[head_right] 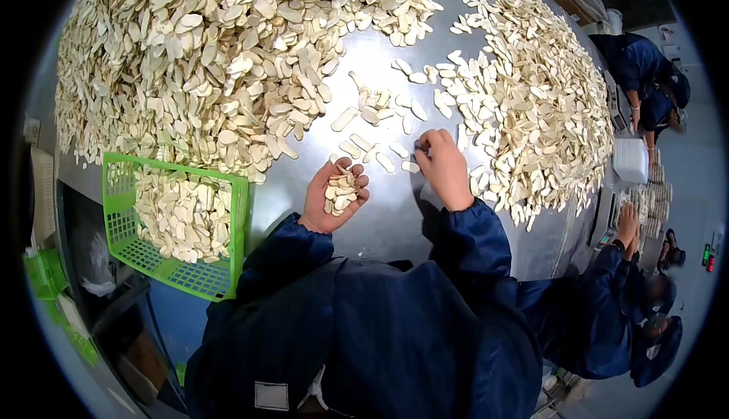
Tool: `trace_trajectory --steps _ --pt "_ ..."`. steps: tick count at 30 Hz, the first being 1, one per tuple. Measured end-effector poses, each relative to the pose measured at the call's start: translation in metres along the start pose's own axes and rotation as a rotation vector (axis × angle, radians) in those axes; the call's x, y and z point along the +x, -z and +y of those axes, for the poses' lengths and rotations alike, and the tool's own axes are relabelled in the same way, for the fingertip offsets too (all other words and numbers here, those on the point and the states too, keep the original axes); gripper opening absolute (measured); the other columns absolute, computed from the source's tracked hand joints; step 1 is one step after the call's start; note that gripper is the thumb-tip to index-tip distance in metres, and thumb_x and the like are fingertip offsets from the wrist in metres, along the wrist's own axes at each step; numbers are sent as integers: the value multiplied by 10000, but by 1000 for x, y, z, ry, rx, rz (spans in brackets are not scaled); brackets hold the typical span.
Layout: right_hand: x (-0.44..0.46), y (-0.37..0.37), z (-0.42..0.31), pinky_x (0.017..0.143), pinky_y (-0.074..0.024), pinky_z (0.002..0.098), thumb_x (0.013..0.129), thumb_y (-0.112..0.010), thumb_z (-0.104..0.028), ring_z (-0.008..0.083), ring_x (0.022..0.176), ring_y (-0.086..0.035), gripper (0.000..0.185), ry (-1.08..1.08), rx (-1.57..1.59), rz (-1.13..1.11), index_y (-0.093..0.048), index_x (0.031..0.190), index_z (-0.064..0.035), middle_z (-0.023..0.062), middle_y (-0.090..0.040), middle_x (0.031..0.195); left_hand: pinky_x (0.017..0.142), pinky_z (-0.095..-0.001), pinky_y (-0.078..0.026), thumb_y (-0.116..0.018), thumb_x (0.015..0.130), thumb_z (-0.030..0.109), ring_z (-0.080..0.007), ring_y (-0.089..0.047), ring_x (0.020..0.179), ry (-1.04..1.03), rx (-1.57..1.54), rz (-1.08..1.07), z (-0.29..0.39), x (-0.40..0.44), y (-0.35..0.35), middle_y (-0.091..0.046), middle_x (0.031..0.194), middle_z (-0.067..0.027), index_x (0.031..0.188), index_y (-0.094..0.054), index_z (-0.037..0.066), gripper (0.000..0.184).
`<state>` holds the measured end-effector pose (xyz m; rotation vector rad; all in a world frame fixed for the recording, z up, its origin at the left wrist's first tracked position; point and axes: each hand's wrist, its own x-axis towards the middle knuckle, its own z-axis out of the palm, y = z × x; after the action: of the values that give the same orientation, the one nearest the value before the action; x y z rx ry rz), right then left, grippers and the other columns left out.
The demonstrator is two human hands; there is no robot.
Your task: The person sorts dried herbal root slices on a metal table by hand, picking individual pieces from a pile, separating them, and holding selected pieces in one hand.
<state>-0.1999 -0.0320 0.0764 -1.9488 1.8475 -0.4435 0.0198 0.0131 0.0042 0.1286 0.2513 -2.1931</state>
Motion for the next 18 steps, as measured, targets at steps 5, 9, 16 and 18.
trace_trajectory --steps 5,9,16,18 --pt "14 -13 -2 613 -452 396 807 -656 -195 319 714 -581 171 -2 1 124 -591 816 -37 122 -565 776 820 -353 -456 -485 953 331 -215 -506 933 -8 4 1 0 0 1 -562 1020 -74 1048 -608 102 277" --pt "35 -25 -6 626 -449 423 813 -643 -226 353 719 -569 202 -9 -58 200 -589 804 -32 139 -583 805 812 -351 -461 -482 956 316 -215 -505 926 -10 1 12 1 1 2 -561 1011 -75 1050 -610 101 268" --pt "29 -12 -20 565 -397 231 769 -646 -39 79 589 -445 120 -64 458 -35 -538 804 -1 36 -514 641 1072 -451 -347 -448 968 264 -293 -459 1245 -51 -32 45 0 0 -6 -518 1307 -143 1151 -575 98 278" --pt "18 -1 -42 554 -408 249 771 -663 -58 86 604 -482 131 -18 639 -198 -570 849 -7 33 -527 655 1076 -443 -339 -390 991 251 -269 -448 1255 -57 -65 19 0 -1 -11 -491 1333 -150 1221 -515 68 319"
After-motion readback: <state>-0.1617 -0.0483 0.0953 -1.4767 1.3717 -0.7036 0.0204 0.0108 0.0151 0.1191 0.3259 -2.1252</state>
